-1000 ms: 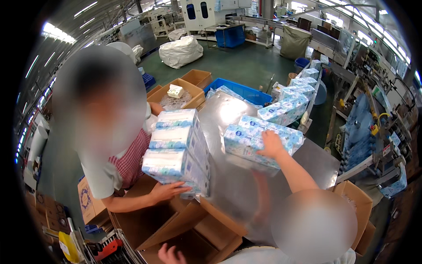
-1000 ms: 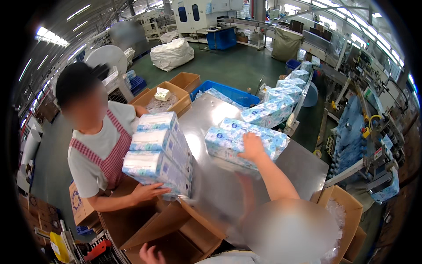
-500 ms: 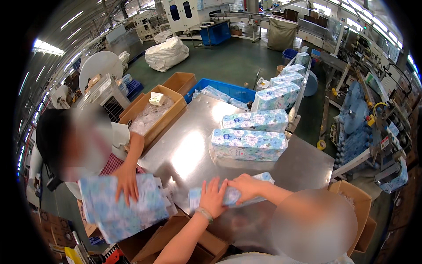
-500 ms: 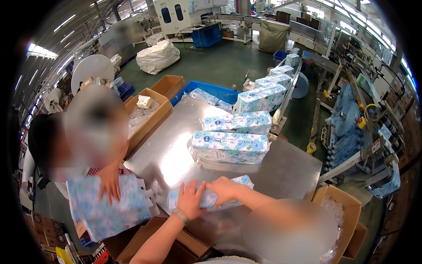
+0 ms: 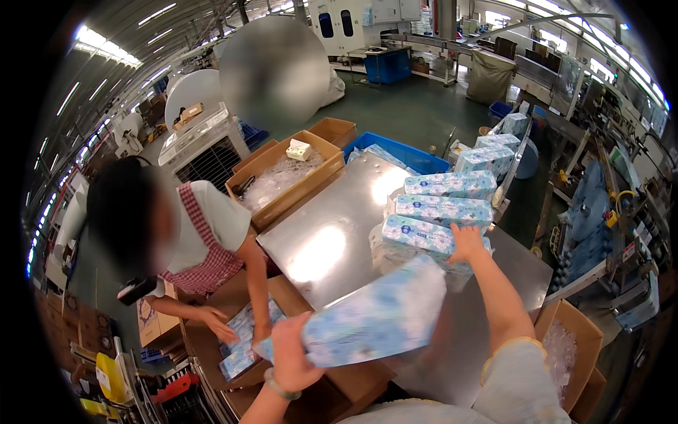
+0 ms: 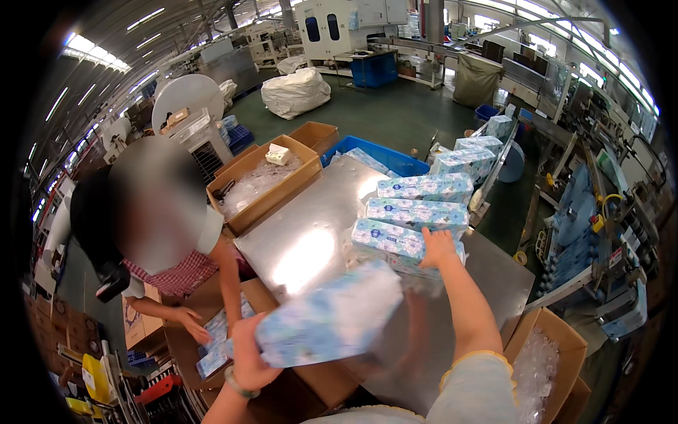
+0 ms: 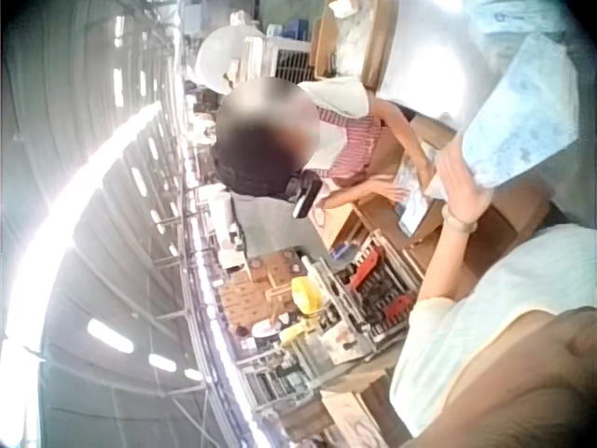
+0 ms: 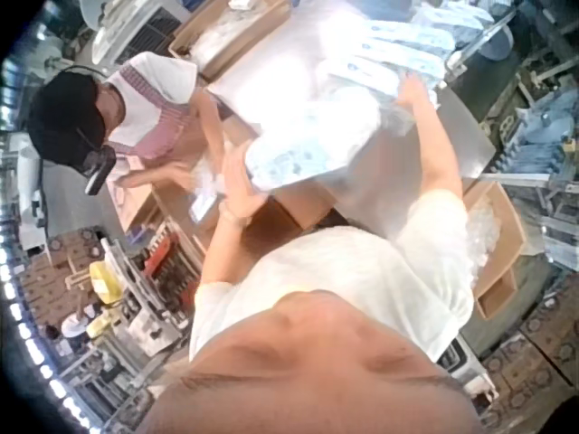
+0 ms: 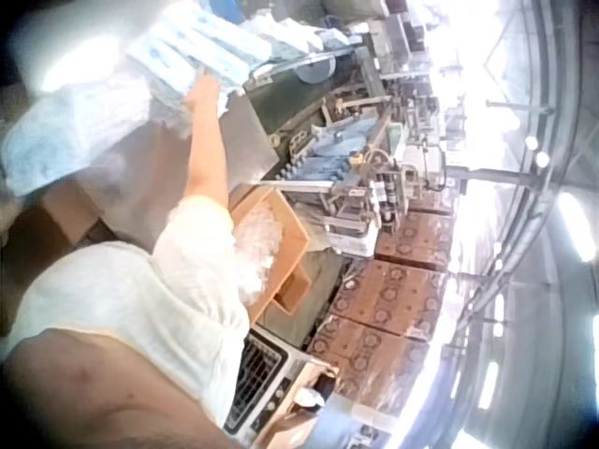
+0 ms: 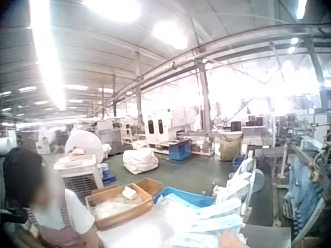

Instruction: The person packs multiple plastic-wrapped tissue units into cardboard boxes, place several units into one box, and then place the box onto a tape-dispensing machine to seal it.

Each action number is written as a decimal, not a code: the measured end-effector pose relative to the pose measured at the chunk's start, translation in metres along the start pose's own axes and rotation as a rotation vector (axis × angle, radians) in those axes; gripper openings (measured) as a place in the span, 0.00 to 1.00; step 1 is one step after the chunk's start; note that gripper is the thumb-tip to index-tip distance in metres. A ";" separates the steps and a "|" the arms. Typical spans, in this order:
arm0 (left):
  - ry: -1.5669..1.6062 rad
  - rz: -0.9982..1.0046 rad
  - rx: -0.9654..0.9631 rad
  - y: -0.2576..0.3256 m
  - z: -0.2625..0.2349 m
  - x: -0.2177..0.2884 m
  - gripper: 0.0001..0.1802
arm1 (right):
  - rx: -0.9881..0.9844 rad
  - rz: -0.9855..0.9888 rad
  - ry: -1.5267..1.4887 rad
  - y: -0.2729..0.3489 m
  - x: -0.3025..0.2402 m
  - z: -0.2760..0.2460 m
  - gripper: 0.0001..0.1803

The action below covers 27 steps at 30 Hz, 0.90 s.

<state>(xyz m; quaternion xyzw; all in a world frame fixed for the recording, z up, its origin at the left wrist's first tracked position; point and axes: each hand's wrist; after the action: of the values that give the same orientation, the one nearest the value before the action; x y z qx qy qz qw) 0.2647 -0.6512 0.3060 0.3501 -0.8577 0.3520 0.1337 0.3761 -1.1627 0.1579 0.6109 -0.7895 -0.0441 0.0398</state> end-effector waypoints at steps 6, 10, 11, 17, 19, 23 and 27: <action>0.549 -0.524 0.434 0.161 -0.040 0.021 0.44 | -0.111 0.032 -0.062 0.114 -0.056 -0.002 0.66; 0.020 -0.461 -0.071 0.239 -0.050 -0.001 0.41 | -0.051 0.258 -0.299 0.155 -0.102 0.035 0.74; -0.151 -0.382 -0.174 0.269 -0.038 -0.017 0.39 | -0.036 0.274 -0.373 0.151 -0.110 0.037 0.70; -0.206 -0.341 -0.820 0.284 0.041 -0.041 0.40 | -0.487 0.479 -2.026 0.141 -0.144 0.035 0.43; -0.202 -0.333 -0.949 0.297 0.074 -0.049 0.38 | -0.772 0.342 -2.414 0.193 -0.194 -0.010 0.43; -0.064 -0.376 -1.220 0.346 0.144 -0.099 0.49 | -0.399 -0.013 -1.945 0.279 -0.292 -0.043 0.46; 0.090 -0.576 -1.428 0.371 0.146 -0.124 0.49 | -0.141 -1.121 -0.467 0.281 -0.343 0.003 0.56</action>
<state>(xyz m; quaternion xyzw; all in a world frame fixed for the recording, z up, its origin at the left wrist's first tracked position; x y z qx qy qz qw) 0.0990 -0.5021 -0.0469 0.3737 -0.7457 -0.3215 0.4482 0.1918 -0.7602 0.1846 0.9034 -0.3310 -0.2431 -0.1231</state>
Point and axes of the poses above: each hand's wrist, its own y-axis away from the middle knuckle, its own z-axis out of the palm, x = y × z, and after that the axes turned 4 degrees about z, right-handed
